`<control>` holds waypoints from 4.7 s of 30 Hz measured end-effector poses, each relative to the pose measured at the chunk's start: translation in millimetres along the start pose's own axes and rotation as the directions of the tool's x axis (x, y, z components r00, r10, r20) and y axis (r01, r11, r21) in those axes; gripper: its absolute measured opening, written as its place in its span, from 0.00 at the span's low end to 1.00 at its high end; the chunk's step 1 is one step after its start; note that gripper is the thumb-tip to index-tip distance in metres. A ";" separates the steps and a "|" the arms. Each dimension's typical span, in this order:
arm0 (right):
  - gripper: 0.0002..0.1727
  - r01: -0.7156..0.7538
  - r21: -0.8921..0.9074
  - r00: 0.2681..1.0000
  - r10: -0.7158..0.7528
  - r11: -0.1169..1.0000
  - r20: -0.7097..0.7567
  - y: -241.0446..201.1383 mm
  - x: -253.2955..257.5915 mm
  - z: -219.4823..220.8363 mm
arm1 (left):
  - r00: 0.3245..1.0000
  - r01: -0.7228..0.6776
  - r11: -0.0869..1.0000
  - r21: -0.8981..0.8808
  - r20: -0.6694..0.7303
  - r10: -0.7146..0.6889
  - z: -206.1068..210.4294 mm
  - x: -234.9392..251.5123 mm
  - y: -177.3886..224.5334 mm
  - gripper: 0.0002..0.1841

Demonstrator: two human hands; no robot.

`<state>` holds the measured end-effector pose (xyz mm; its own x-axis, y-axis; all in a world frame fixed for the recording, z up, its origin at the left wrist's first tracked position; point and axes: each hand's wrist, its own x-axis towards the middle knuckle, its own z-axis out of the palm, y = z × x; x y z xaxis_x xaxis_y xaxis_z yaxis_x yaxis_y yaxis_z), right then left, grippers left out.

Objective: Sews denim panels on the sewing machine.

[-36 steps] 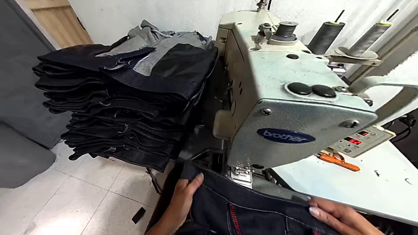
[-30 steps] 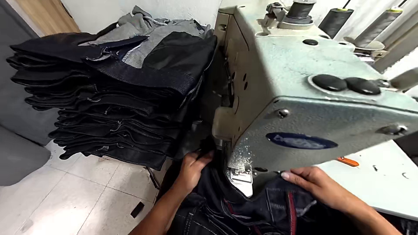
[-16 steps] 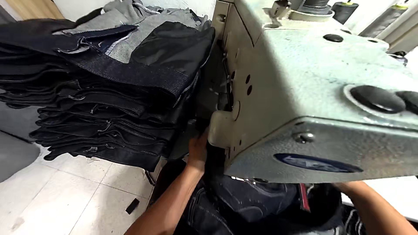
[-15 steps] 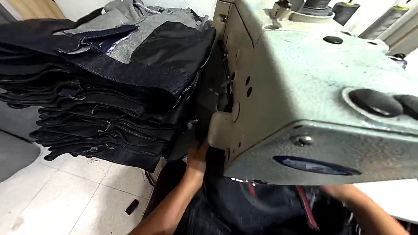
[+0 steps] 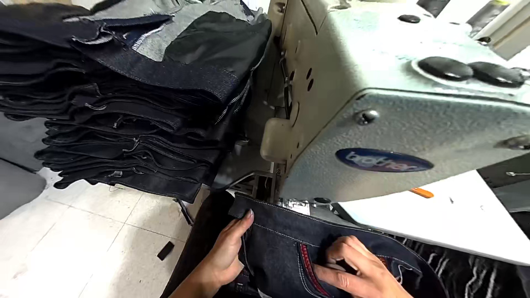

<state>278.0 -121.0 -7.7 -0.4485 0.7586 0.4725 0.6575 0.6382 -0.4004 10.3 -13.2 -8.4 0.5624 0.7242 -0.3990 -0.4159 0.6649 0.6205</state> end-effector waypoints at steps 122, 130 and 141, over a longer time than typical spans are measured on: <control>0.27 -0.474 -0.024 0.820 0.432 0.880 -0.376 30.3 43.8 25.1 | 0.948 -0.246 -0.171 0.954 0.274 0.165 45.9 29.6 46.2 0.26; 0.12 -0.526 -0.024 0.774 0.467 0.850 -0.428 44.2 81.4 4.8 | 0.929 -0.267 0.099 0.959 0.229 0.292 42.0 63.8 52.4 0.14; 0.12 -0.743 0.187 0.651 0.759 0.643 -0.023 34.3 106.1 -29.4 | 0.996 0.043 -0.295 0.955 -0.016 0.093 86.6 50.3 69.8 0.16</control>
<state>270.7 -22.5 51.7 0.2213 0.9750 0.0219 0.6424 -0.1288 -0.7555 71.4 53.8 73.3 0.5097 0.7857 -0.3505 0.8291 -0.3396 0.4442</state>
